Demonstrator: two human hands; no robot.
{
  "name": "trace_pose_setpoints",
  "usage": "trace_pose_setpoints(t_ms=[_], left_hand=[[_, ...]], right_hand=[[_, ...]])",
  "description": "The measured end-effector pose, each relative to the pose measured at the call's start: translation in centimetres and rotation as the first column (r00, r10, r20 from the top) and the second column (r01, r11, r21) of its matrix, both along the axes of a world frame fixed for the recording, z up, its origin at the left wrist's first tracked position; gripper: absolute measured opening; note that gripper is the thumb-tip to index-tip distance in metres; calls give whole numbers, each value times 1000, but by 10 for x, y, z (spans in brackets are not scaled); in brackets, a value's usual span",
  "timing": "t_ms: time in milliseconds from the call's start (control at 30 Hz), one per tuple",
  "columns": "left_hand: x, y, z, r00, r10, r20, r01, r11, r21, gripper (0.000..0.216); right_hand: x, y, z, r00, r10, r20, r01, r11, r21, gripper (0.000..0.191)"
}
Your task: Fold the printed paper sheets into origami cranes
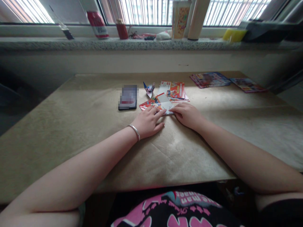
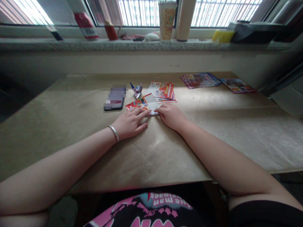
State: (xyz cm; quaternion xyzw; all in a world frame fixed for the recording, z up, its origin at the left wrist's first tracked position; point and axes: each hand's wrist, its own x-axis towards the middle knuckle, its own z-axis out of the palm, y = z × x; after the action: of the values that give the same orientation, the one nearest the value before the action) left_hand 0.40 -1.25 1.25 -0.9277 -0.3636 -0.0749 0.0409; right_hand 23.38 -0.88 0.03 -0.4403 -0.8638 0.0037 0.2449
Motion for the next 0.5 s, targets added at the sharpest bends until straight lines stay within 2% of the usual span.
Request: trace_pose_setpoints(t_ms=[133, 233, 333, 400, 500], left_hand=[[0, 0, 2, 1000, 13, -27, -13, 1000, -14, 50], [0, 0, 1, 999, 28, -39, -28, 1000, -10, 50], [1, 0, 1, 999, 17, -43, -17, 1000, 15, 50], [1, 0, 0, 999, 1, -46, 0, 1000, 20, 50], [1, 0, 1, 998, -15, -54, 17, 999, 27, 50]], right_hand=[[7, 1, -2, 949, -134, -285, 81, 979, -188, 28], [14, 1, 0, 931, -193, -311, 127, 967, -221, 25], [15, -2, 4, 971, -106, -214, 86, 991, -101, 22], [11, -6, 7, 998, -4, -70, 4, 1000, 2, 22], [3, -12, 12, 988, 26, 155, -35, 998, 54, 26]])
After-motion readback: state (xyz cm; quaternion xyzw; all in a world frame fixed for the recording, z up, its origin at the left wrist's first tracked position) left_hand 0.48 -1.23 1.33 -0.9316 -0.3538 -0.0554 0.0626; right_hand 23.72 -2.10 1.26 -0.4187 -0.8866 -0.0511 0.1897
